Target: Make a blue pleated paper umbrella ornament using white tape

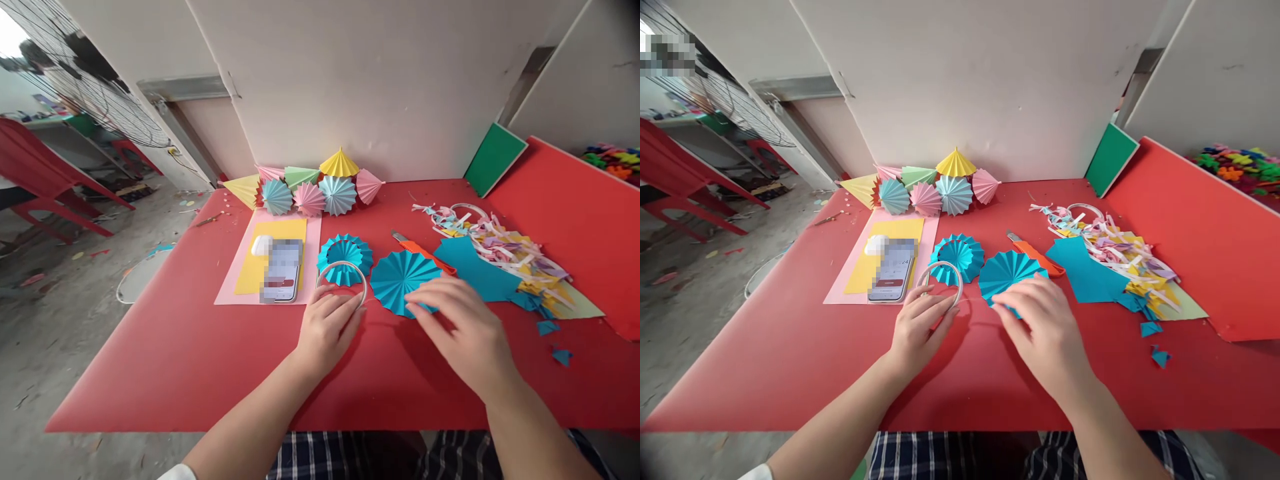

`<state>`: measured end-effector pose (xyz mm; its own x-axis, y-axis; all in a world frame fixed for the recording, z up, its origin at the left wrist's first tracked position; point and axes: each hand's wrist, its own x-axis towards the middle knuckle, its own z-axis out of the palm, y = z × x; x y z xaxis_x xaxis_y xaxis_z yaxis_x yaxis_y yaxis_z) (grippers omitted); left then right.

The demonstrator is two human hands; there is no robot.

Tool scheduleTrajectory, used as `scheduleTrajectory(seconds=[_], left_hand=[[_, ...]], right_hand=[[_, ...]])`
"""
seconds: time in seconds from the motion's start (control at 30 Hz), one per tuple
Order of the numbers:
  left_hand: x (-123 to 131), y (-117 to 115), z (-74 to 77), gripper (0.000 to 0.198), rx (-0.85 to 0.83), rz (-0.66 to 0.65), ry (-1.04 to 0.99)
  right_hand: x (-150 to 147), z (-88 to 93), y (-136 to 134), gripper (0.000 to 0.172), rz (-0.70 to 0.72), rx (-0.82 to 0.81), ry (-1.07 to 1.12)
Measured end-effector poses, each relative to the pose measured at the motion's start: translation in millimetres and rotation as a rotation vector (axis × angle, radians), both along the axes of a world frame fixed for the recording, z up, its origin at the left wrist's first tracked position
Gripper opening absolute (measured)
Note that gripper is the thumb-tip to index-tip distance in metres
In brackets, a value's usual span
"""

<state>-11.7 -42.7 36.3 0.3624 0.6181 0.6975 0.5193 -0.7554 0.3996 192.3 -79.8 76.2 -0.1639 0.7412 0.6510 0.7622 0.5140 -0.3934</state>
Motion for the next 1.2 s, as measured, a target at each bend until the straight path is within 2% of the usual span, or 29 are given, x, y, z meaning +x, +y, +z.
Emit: scheduleTrajectory(seconds=[0.07,0.17,0.23,0.33,0.5,0.63,0.73,0.8,1.0,1.2], left_hand=[[0,-1,2.1,0.011,-0.092,0.027,-0.082],[-2,-3,6.3,0.013,-0.363,0.063,-0.235],[-3,-4,7.9,0.017,-0.528,0.053,-0.329],[-5,-5,7.1,0.018,-0.594,0.004,-0.429],[-4,-3,4.6,0.015,-0.428,-0.037,-0.333],[0,-2,4.3,0.013,-0.227,-0.088,-0.212],[1,0,3.4,0.015,-0.043,-0.113,-0.122],[1,0,2.7,0.017,0.033,-0.123,-0.061],[-2,0,-0.5,0.018,0.136,-0.085,0.069],[-3,0,-2.9,0.023,0.115,-0.06,0.079]], right_hand=[[10,6.5,-2,0.019,-0.11,0.069,0.085],[21,11.0,-4,0.025,-0.241,0.112,0.161],[23,10.3,-5,0.031,-0.273,0.092,0.203],[21,7.1,-5,0.038,-0.282,0.053,0.237],[6,4.4,-6,0.045,-0.223,0.118,0.192],[-17,1.8,-9,0.043,-0.057,0.265,0.019],[-33,-4.4,-11,0.04,0.05,0.264,-0.073],[-38,-9.9,-10,0.038,0.062,0.237,-0.1],[-37,-18.6,-7,0.038,0.057,0.177,-0.142],[-41,-17.0,-6,0.032,0.04,0.195,-0.141]])
